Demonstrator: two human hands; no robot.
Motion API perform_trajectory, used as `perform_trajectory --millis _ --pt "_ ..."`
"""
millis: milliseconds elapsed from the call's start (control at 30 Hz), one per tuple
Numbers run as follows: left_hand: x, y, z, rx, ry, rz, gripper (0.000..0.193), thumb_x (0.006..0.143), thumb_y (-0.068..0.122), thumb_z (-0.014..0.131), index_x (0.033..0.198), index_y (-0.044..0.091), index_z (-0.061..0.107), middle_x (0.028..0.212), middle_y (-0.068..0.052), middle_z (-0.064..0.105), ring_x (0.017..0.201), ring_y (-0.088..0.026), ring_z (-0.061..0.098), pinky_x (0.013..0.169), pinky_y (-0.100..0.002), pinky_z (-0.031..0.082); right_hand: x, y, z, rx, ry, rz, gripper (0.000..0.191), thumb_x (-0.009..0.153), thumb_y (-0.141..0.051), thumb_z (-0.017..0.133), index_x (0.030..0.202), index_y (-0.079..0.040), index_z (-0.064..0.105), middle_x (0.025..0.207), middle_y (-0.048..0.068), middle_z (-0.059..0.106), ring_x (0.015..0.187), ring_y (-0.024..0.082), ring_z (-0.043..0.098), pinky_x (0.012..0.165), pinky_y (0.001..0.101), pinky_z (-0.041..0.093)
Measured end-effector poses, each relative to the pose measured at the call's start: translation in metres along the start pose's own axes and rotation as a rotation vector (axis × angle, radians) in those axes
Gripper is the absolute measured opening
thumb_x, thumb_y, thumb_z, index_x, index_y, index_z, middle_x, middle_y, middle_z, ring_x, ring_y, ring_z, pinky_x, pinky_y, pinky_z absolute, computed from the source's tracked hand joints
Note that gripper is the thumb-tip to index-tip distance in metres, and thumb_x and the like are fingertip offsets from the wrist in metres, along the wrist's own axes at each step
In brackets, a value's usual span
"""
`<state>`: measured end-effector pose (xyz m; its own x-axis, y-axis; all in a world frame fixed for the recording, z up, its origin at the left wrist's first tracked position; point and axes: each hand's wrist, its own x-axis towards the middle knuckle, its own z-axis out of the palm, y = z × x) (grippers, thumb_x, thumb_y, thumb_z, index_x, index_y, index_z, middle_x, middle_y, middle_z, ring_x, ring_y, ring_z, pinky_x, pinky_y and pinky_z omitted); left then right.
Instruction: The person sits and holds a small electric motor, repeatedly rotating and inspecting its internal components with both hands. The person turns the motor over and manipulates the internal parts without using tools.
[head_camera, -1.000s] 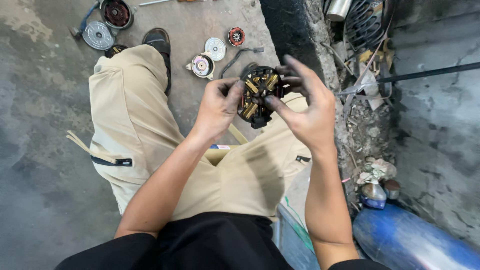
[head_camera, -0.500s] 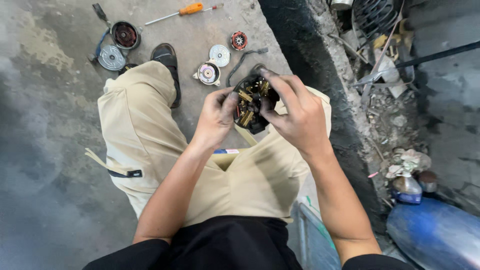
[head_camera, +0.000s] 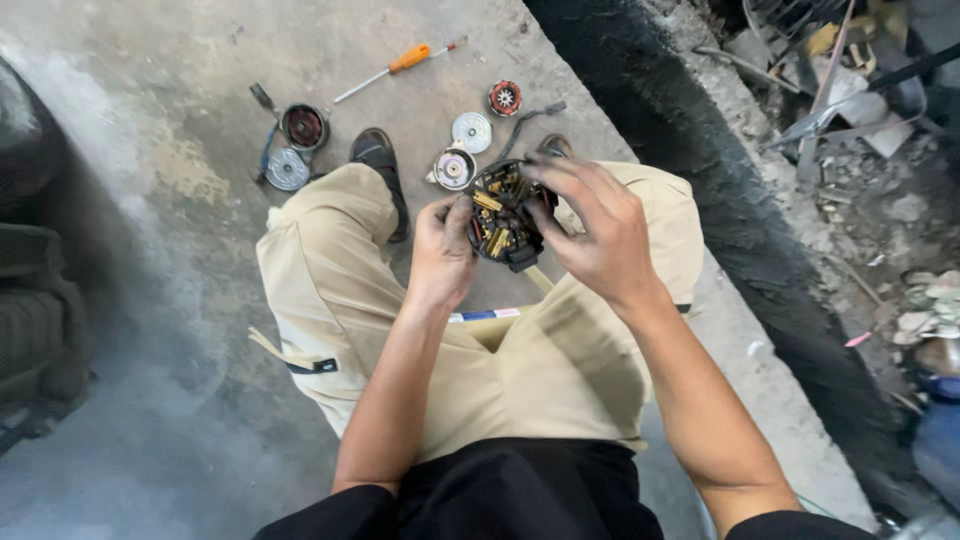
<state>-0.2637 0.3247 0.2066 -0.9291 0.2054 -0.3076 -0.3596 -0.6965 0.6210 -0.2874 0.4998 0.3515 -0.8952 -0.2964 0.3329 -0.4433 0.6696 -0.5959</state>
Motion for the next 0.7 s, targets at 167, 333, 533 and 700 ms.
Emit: perform_trajectory --millis 167,333,533,700 --pt "0.002 -0.002 -0.007 0.0 0.022 0.025 0.041 0.106 0.031 0.063 0.111 -0.01 0.066 0.099 -0.009 0.072 0.085 -0.012 0.066 0.076 -0.029 0.055 -0.011 -0.001 -0.001 0.041 -0.01 -0.017 0.033 0.077 0.002 0.08 0.108 -0.007 0.073 0.138 0.02 0.056 0.129 0.038 0.061 0.109 0.0455 0.053" --pt "-0.001 -0.007 -0.009 0.263 0.028 0.124 0.044 0.113 0.03 0.063 0.114 -0.014 0.071 0.094 -0.009 0.068 0.081 -0.01 0.056 0.071 -0.026 0.046 -0.026 0.002 0.011 0.052 0.0 0.116 0.031 0.085 -0.003 0.081 0.113 -0.007 0.067 0.134 0.016 0.055 0.125 0.034 0.063 0.106 0.0412 0.054" --pt "-0.003 -0.001 -0.005 -0.012 -0.035 0.038 0.042 0.109 0.031 0.062 0.112 -0.011 0.066 0.1 -0.01 0.073 0.087 -0.012 0.066 0.079 -0.028 0.054 -0.028 0.042 0.018 1.324 -0.114 0.869 0.036 0.104 -0.005 0.061 0.138 -0.004 0.052 0.12 0.015 0.067 0.111 0.019 0.067 0.098 0.034 0.056" --pt "-0.004 -0.003 -0.003 0.05 -0.046 0.055 0.044 0.107 0.032 0.062 0.116 -0.011 0.068 0.104 -0.011 0.073 0.092 -0.012 0.066 0.084 -0.028 0.054 -0.04 0.051 0.026 1.318 -0.112 0.954 0.044 0.1 -0.008 0.064 0.141 -0.001 0.052 0.118 0.01 0.068 0.106 0.017 0.066 0.094 0.0334 0.055"
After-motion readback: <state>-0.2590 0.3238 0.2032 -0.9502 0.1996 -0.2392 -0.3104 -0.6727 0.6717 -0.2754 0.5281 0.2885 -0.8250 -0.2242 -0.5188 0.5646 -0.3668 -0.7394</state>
